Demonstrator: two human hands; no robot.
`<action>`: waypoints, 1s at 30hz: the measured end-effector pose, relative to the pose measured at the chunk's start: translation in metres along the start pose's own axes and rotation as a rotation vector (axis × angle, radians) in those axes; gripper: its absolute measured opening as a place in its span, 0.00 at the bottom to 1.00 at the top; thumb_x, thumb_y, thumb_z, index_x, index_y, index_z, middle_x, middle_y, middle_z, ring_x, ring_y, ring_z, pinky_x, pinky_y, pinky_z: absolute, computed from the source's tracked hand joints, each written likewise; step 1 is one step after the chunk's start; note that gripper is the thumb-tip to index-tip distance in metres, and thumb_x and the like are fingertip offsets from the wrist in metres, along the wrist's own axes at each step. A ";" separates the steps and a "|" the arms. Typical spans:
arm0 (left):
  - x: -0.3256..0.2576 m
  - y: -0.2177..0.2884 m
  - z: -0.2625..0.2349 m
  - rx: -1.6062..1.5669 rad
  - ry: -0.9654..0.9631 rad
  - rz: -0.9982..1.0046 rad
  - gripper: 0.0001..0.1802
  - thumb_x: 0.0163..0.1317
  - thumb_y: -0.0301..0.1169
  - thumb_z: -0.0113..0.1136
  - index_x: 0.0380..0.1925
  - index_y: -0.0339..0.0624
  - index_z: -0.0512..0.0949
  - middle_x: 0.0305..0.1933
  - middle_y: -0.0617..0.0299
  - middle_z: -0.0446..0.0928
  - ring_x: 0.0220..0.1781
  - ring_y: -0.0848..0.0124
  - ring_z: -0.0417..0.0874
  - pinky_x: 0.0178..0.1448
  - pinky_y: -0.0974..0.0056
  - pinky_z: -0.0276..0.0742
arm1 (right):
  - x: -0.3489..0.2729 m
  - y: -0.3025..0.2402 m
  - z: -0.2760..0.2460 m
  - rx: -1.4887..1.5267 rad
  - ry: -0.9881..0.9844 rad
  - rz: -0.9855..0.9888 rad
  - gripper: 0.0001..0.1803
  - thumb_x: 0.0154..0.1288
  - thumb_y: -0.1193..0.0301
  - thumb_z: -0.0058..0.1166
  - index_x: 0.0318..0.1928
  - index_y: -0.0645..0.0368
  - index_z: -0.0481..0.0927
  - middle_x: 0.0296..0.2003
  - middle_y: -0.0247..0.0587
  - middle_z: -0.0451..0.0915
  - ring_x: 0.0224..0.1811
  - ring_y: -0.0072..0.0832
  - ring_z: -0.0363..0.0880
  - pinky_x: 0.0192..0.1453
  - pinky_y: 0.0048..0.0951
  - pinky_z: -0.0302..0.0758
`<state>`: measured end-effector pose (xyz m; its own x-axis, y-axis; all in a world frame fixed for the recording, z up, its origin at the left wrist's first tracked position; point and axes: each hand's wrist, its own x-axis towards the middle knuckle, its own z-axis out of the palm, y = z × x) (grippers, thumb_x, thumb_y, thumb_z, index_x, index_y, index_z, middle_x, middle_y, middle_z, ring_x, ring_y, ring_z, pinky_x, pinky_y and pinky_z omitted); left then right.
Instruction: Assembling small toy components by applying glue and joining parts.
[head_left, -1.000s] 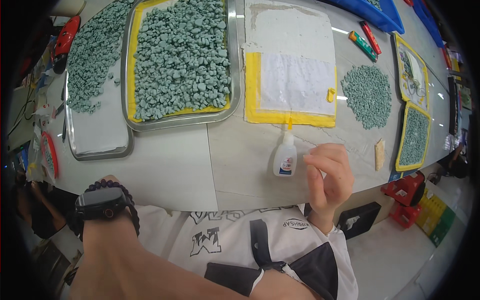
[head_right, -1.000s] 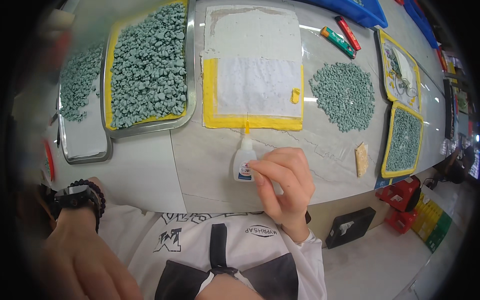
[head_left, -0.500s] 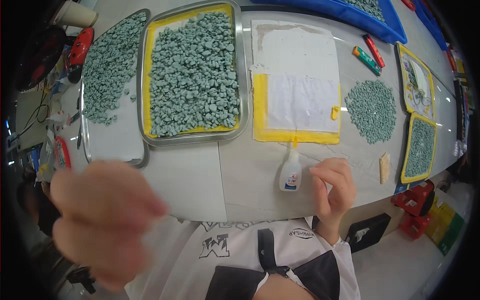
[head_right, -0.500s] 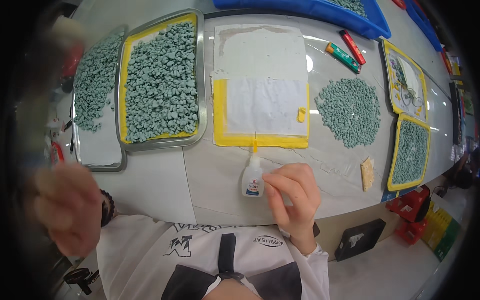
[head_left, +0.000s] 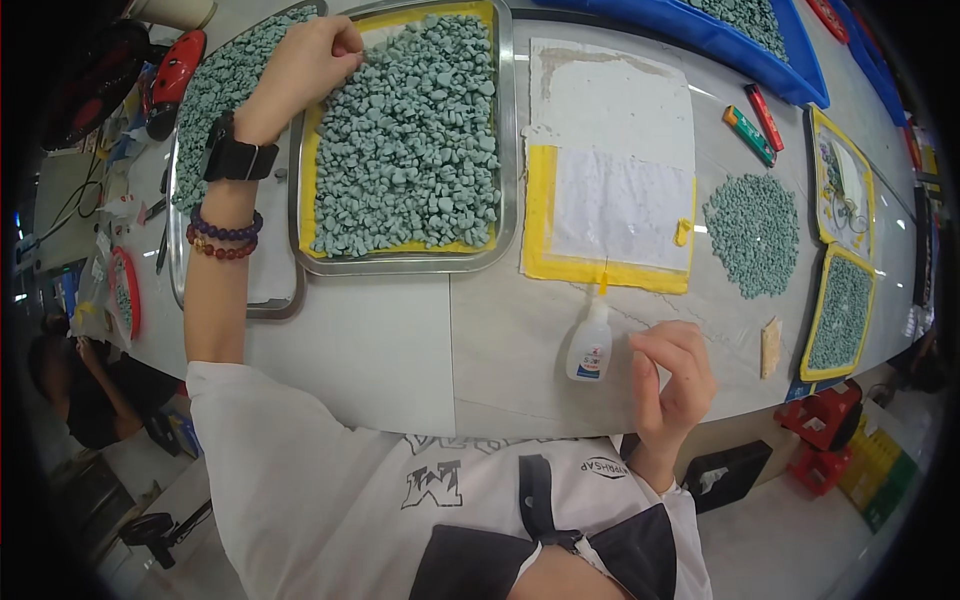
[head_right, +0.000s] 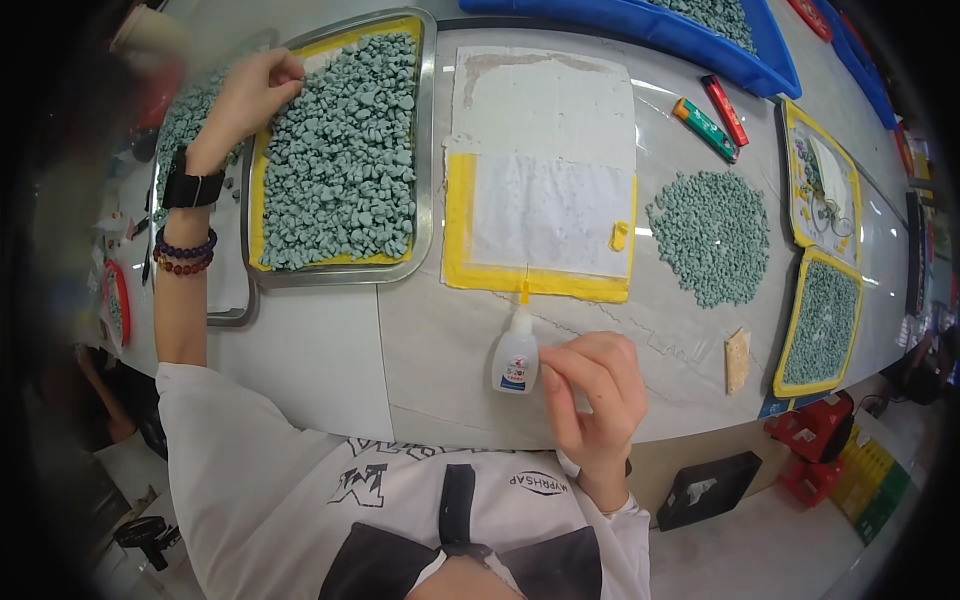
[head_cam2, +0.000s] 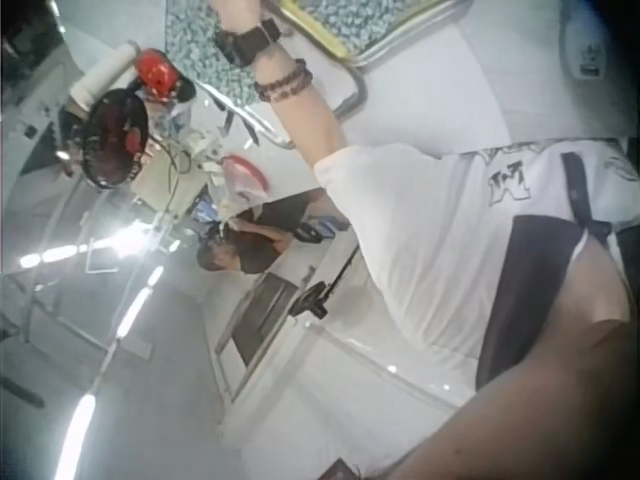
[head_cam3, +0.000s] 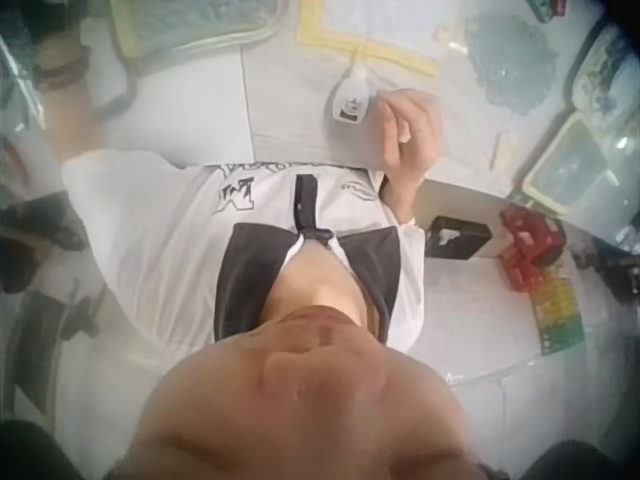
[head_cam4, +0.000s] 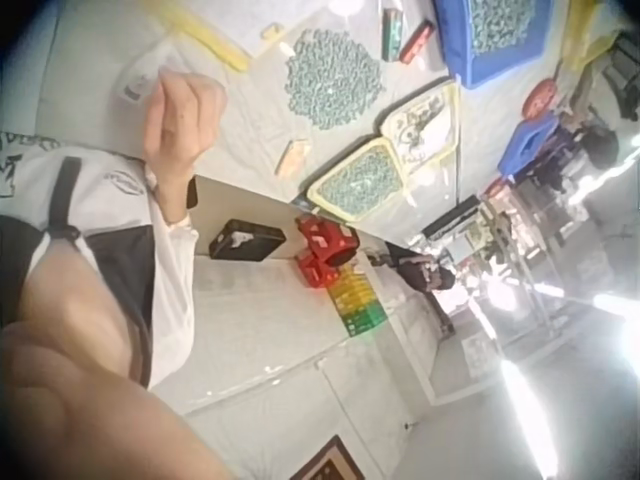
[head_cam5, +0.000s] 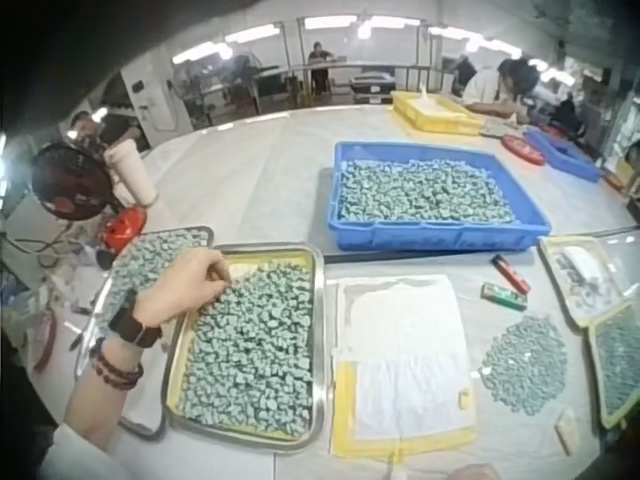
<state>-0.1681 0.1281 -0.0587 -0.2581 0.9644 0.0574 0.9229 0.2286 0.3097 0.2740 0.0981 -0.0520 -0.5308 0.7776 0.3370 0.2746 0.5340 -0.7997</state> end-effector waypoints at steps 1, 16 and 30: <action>0.000 0.001 0.004 0.000 -0.002 0.002 0.07 0.52 0.28 0.60 0.30 0.36 0.79 0.34 0.51 0.80 0.35 0.56 0.81 0.40 0.59 0.76 | 0.000 0.001 0.001 0.002 -0.009 -0.008 0.12 0.46 0.85 0.56 0.35 0.63 0.80 0.29 0.40 0.77 0.31 0.36 0.74 0.36 0.31 0.70; -0.015 0.021 0.008 0.121 0.155 0.077 0.05 0.53 0.25 0.58 0.28 0.34 0.77 0.31 0.52 0.76 0.38 0.55 0.78 0.44 0.57 0.75 | -0.004 -0.004 0.000 -0.005 -0.047 -0.031 0.06 0.55 0.85 0.51 0.35 0.67 0.77 0.28 0.43 0.74 0.31 0.33 0.72 0.37 0.28 0.68; -0.019 0.010 0.015 0.237 0.267 -0.030 0.06 0.55 0.24 0.55 0.34 0.35 0.73 0.34 0.51 0.72 0.36 0.51 0.77 0.41 0.54 0.75 | 0.000 -0.017 -0.001 0.086 -0.060 -0.115 0.05 0.54 0.83 0.51 0.33 0.65 0.77 0.27 0.43 0.75 0.30 0.34 0.72 0.37 0.31 0.68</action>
<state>-0.1494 0.1140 -0.0707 -0.3226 0.8951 0.3077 0.9464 0.3109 0.0877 0.2703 0.0890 -0.0379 -0.6022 0.6905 0.4008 0.1406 0.5860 -0.7980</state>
